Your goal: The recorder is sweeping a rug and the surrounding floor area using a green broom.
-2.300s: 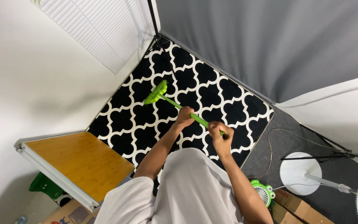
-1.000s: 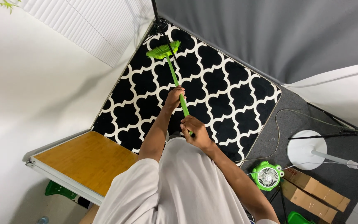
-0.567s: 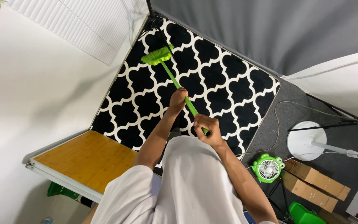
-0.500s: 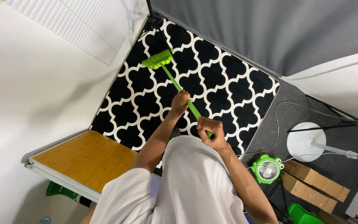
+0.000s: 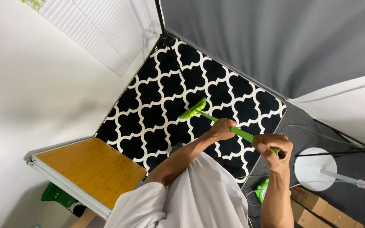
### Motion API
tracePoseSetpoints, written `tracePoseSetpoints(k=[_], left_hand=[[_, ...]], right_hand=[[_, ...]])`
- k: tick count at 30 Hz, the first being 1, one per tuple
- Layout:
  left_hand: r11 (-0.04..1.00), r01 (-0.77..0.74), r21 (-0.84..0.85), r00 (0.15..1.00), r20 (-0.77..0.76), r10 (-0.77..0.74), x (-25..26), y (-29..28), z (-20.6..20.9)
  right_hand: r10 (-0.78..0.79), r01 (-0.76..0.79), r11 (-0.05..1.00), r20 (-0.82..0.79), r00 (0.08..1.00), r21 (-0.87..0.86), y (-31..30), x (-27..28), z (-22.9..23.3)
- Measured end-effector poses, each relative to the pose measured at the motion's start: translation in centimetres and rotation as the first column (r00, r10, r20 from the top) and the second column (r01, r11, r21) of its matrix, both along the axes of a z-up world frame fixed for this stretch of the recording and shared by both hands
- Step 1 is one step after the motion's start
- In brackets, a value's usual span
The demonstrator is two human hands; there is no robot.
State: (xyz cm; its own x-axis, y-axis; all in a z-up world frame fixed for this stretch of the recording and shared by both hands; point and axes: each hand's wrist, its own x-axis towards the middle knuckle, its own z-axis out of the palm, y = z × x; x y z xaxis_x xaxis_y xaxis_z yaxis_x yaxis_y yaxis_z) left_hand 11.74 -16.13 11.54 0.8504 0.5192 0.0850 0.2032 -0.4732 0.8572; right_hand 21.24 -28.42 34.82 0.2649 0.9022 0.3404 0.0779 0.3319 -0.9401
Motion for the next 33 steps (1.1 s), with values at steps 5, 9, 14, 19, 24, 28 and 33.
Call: tracePoseSetpoints(k=[5,9,14,19,24,28,33], left_hand=[[0.997,-0.074,0.009,0.996,-0.04,0.075,-1.1,0.9,2.1],[0.988,-0.149,0.049,0.966,-0.204,0.156,-3.8,1.9,4.1],[0.931,-0.342,0.131,0.939,-0.002,0.345,-8.8,3.6,-1.4],[0.905,-0.423,0.049,0.906,0.001,0.423,-10.9,3.7,-6.9],[0.914,-0.349,-0.204,0.913,-0.295,0.283,-6.0,0.5,-4.3],[0.95,-0.241,-0.199,0.956,-0.219,0.197,-1.0,-1.4,-3.7],[0.944,-0.186,-0.271,0.982,-0.012,0.19,0.1,-1.1,1.4]], right_hand=[[-0.108,0.131,0.983,-0.168,0.98,0.129,1.1,-1.3,0.8],[-0.084,0.144,0.959,-0.241,0.967,0.245,1.3,-0.7,-3.1],[0.076,0.032,0.948,-0.323,0.943,0.316,2.5,-3.4,-6.7],[0.033,-0.009,0.998,-0.355,0.934,0.069,2.3,-4.7,-9.9],[-0.063,0.006,0.986,-0.338,0.939,-0.167,0.9,-1.6,-7.8],[-0.047,0.029,0.996,-0.245,0.968,-0.079,0.3,1.9,-3.8],[-0.259,0.26,0.966,-0.141,0.955,-0.012,1.7,-0.2,1.3]])
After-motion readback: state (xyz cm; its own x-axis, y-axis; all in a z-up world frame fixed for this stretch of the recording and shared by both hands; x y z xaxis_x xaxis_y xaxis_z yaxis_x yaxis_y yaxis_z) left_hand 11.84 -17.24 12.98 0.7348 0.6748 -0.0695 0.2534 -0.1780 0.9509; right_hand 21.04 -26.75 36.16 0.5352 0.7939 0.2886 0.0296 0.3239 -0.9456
